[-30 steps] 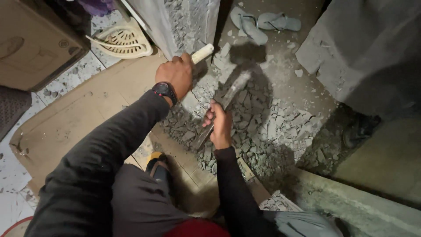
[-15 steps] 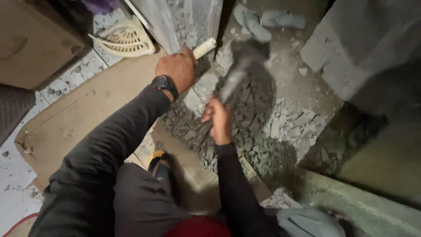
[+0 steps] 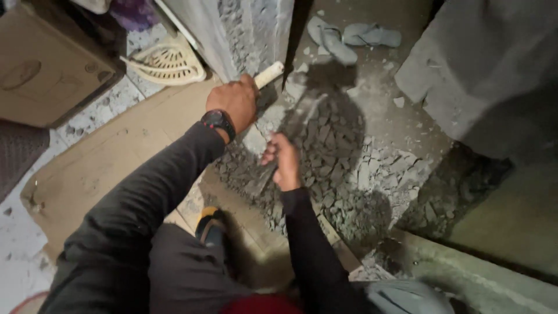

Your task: The person breaks up concrete debris on the floor using a hammer and a chisel.

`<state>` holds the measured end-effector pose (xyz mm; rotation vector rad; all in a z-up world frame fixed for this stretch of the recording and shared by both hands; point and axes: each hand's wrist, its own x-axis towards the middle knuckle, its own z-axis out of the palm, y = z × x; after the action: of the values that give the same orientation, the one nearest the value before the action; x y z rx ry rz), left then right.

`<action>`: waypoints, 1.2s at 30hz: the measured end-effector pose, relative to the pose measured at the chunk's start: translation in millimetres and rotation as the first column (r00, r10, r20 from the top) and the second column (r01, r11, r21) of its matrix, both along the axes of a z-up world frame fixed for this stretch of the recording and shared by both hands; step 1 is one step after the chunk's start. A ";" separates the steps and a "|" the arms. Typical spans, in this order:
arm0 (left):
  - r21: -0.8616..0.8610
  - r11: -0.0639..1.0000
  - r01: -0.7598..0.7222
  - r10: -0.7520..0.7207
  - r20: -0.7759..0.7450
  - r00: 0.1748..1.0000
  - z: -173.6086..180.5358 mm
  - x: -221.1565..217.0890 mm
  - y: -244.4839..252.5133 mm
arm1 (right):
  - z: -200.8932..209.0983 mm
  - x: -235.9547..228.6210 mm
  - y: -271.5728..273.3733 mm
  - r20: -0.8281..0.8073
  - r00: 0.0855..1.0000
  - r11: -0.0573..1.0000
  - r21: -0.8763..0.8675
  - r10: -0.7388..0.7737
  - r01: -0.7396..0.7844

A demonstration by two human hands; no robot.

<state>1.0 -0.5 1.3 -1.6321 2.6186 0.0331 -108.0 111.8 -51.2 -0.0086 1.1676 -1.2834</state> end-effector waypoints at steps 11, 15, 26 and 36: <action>-0.076 0.995 0.057 -0.058 0.000 0.998 -10.2 2.1 -3.5 | -19.7 -2.3 5.5 -0.130 0.821 0.708 -0.591 -0.556 0.387; -0.054 0.998 0.018 -0.018 0.009 1.000 -9.8 1.5 -4.3 | -22.9 20.0 0.1 -0.149 0.987 0.994 -0.092 -0.064 0.051; 0.037 0.999 0.025 -0.025 -0.003 1.000 5.5 -0.7 -2.3 | 6.3 -20.4 2.8 0.101 0.723 0.553 -0.575 -0.683 0.603; 0.090 0.996 0.014 -0.013 -0.006 1.000 10.1 -0.4 -4.6 | 15.9 -13.6 13.6 -0.195 0.972 0.987 -0.121 -0.130 0.107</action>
<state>0.5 -5.1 11.4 -1.5874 2.5913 0.1527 -121.5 125.4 -35.3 -0.1558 1.2850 -1.4783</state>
